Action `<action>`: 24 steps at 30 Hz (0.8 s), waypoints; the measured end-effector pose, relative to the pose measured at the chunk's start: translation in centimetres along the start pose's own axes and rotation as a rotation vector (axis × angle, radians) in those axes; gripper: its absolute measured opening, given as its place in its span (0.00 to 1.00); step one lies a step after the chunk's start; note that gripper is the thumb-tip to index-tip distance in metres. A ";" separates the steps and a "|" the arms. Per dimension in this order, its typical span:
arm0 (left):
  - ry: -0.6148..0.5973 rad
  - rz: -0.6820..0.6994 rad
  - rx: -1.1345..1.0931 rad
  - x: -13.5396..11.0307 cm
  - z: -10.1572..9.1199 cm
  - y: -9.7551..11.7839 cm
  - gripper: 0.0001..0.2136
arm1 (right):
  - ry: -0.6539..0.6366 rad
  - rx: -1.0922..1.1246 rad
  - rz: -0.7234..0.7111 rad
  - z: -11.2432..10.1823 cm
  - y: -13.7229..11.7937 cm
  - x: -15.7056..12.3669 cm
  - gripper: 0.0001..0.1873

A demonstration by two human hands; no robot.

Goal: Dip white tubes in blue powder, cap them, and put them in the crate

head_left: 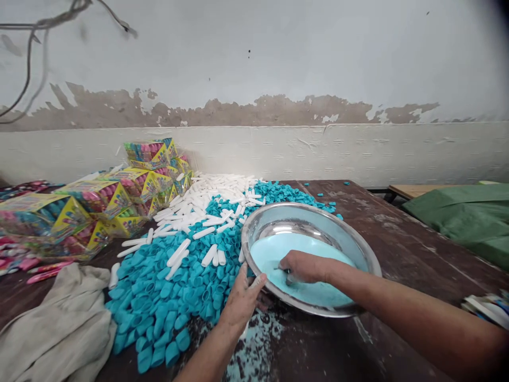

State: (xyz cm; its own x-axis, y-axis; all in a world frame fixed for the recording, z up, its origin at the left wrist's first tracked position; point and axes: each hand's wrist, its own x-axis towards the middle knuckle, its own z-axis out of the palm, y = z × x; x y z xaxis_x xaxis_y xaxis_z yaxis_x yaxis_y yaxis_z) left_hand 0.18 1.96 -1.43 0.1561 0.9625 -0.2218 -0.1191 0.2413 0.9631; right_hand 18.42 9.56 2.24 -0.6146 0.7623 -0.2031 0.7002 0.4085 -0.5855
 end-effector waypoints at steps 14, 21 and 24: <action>-0.089 0.485 1.095 2.4 6.1 5.0 0.11 | 0.198 0.307 0.037 -2.8 0.6 -5.0 0.06; -0.076 0.496 1.252 4.9 8.1 5.5 0.09 | 0.494 0.096 0.014 -2.4 2.4 -6.1 0.23; -0.068 0.519 1.328 4.9 7.9 5.4 0.13 | 0.448 -0.130 -0.046 -1.8 2.4 -6.3 0.33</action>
State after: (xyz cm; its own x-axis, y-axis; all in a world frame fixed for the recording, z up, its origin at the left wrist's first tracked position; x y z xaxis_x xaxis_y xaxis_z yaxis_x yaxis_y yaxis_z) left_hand 8.02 6.96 3.91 0.4302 0.8875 0.1653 0.8092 -0.4603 0.3652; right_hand 24.65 6.65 3.51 -0.4487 0.8719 0.1961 0.7334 0.4846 -0.4767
